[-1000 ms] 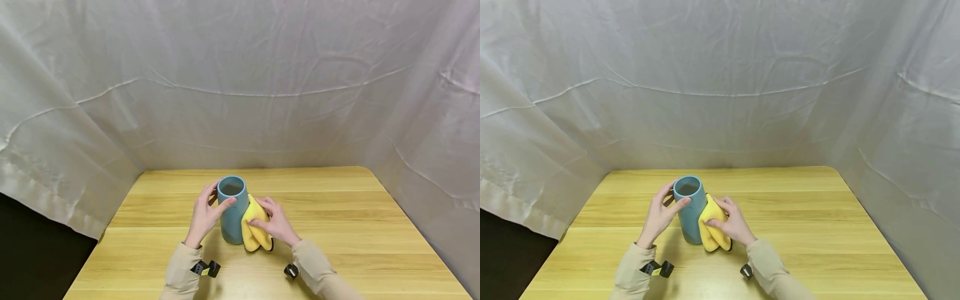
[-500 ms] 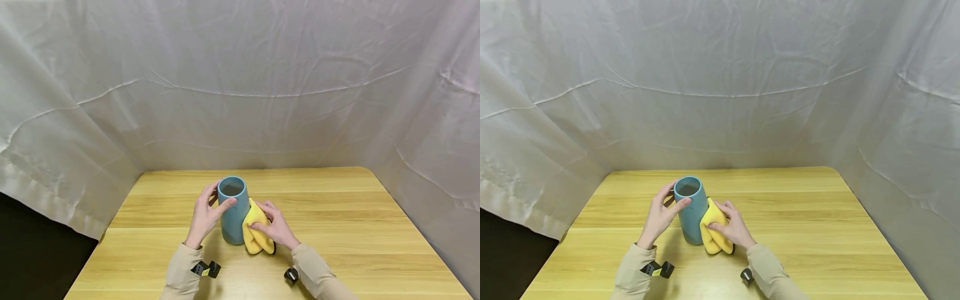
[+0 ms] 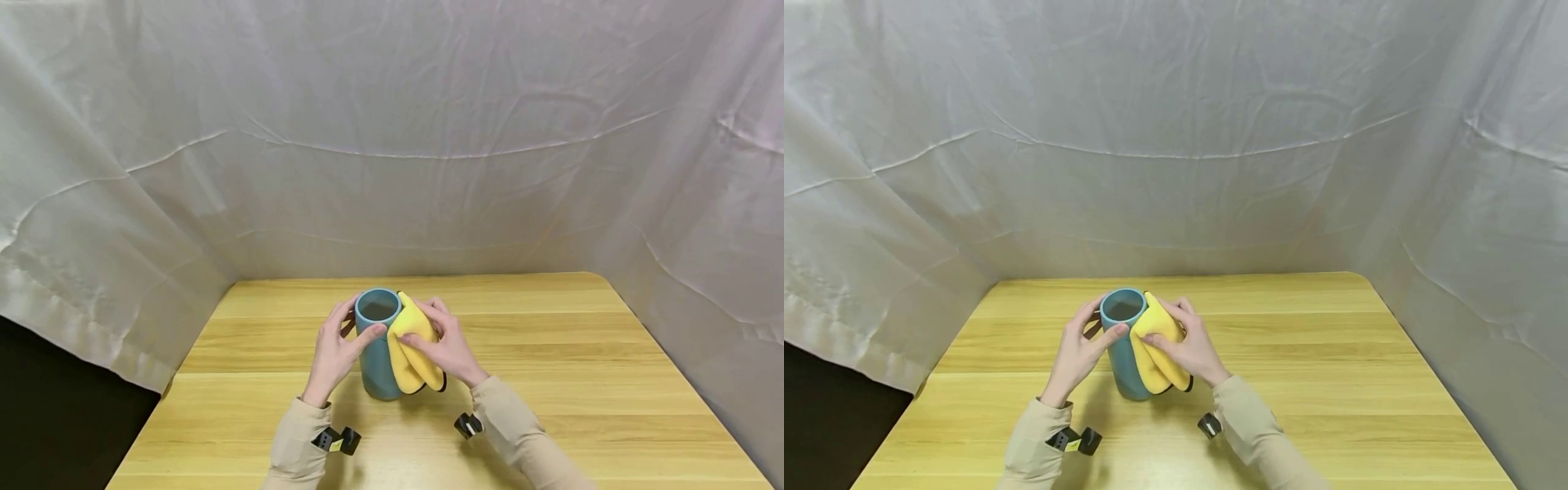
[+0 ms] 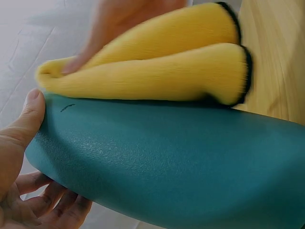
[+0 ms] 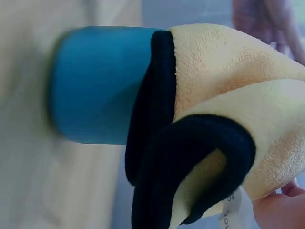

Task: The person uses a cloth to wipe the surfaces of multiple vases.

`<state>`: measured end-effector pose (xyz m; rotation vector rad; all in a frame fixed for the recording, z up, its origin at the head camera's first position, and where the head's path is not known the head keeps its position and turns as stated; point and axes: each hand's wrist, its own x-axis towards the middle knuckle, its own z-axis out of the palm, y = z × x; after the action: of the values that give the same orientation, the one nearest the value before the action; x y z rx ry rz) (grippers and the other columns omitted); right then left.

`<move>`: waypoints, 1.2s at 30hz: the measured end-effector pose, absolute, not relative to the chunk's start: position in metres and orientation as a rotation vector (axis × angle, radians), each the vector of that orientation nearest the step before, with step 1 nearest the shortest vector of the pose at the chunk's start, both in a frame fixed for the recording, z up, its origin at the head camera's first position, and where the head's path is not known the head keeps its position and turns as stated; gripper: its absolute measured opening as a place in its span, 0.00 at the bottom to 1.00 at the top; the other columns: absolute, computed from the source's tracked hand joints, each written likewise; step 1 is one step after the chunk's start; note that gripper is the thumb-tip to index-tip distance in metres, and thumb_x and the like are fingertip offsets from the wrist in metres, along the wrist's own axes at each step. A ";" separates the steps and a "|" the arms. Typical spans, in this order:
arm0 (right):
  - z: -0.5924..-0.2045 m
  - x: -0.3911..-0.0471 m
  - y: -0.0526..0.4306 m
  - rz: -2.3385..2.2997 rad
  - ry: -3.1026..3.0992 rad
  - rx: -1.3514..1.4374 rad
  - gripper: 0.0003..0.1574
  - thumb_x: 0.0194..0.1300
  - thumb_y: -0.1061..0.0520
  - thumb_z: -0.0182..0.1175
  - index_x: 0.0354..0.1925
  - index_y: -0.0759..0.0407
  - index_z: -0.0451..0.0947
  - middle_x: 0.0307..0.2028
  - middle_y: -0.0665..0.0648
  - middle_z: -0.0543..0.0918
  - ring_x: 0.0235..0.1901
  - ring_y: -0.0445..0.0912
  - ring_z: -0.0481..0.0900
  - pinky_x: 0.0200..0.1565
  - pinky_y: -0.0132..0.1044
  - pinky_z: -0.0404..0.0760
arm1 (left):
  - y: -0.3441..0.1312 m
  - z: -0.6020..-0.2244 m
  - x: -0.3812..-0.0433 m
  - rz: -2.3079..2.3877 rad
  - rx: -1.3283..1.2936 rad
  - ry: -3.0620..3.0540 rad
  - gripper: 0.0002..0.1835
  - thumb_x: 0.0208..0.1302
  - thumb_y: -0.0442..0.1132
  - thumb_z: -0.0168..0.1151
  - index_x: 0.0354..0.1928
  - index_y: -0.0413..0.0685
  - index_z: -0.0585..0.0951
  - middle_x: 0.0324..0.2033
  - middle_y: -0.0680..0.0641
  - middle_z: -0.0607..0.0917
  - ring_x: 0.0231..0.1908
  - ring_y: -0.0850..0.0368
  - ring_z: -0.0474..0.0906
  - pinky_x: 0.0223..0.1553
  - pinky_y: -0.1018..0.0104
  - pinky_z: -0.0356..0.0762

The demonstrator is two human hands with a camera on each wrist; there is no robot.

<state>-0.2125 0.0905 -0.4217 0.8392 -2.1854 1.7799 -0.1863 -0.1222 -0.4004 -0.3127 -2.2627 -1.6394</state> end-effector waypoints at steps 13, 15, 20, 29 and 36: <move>-0.407 -0.210 0.090 1.788 -2.236 0.817 0.39 0.59 0.64 0.72 0.68 0.62 0.72 0.44 0.61 0.73 0.40 0.42 0.73 0.41 0.29 0.79 | -0.122 -0.401 -0.187 -1.625 -0.310 -2.262 0.32 0.58 0.39 0.75 0.66 0.49 0.77 0.52 0.42 0.82 0.55 0.45 0.79 0.63 0.44 0.79; -0.411 -0.210 0.091 1.793 -2.238 0.816 0.39 0.59 0.64 0.72 0.68 0.63 0.73 0.44 0.62 0.74 0.40 0.42 0.74 0.40 0.30 0.79 | -0.122 -0.401 -0.187 -1.628 -0.306 -2.265 0.33 0.58 0.39 0.75 0.66 0.49 0.77 0.52 0.42 0.82 0.55 0.45 0.79 0.63 0.44 0.79; -0.433 -0.211 0.095 1.774 -2.284 0.785 0.38 0.58 0.62 0.73 0.66 0.62 0.75 0.44 0.62 0.76 0.41 0.41 0.75 0.41 0.30 0.80 | -0.122 -0.402 -0.187 -1.644 -0.303 -2.263 0.33 0.58 0.39 0.75 0.66 0.49 0.77 0.53 0.42 0.82 0.56 0.45 0.79 0.64 0.45 0.78; -0.477 -0.207 0.103 1.763 -2.424 0.685 0.40 0.56 0.61 0.75 0.66 0.62 0.75 0.42 0.58 0.77 0.43 0.38 0.72 0.48 0.30 0.77 | -0.122 -0.402 -0.187 -1.646 -0.304 -2.256 0.33 0.58 0.39 0.75 0.66 0.48 0.76 0.54 0.42 0.82 0.56 0.44 0.80 0.64 0.44 0.77; -0.480 -0.206 0.103 1.780 -2.415 0.661 0.40 0.56 0.60 0.75 0.66 0.62 0.74 0.43 0.58 0.77 0.44 0.36 0.72 0.51 0.31 0.77 | -0.122 -0.402 -0.188 -1.651 -0.301 -2.260 0.33 0.58 0.39 0.75 0.66 0.49 0.76 0.54 0.42 0.82 0.57 0.44 0.80 0.65 0.44 0.77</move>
<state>-0.2060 0.1027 -0.4801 0.6609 -2.4152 1.7803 -0.1875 -0.1215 -0.4024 -0.3007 -2.2604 -1.6506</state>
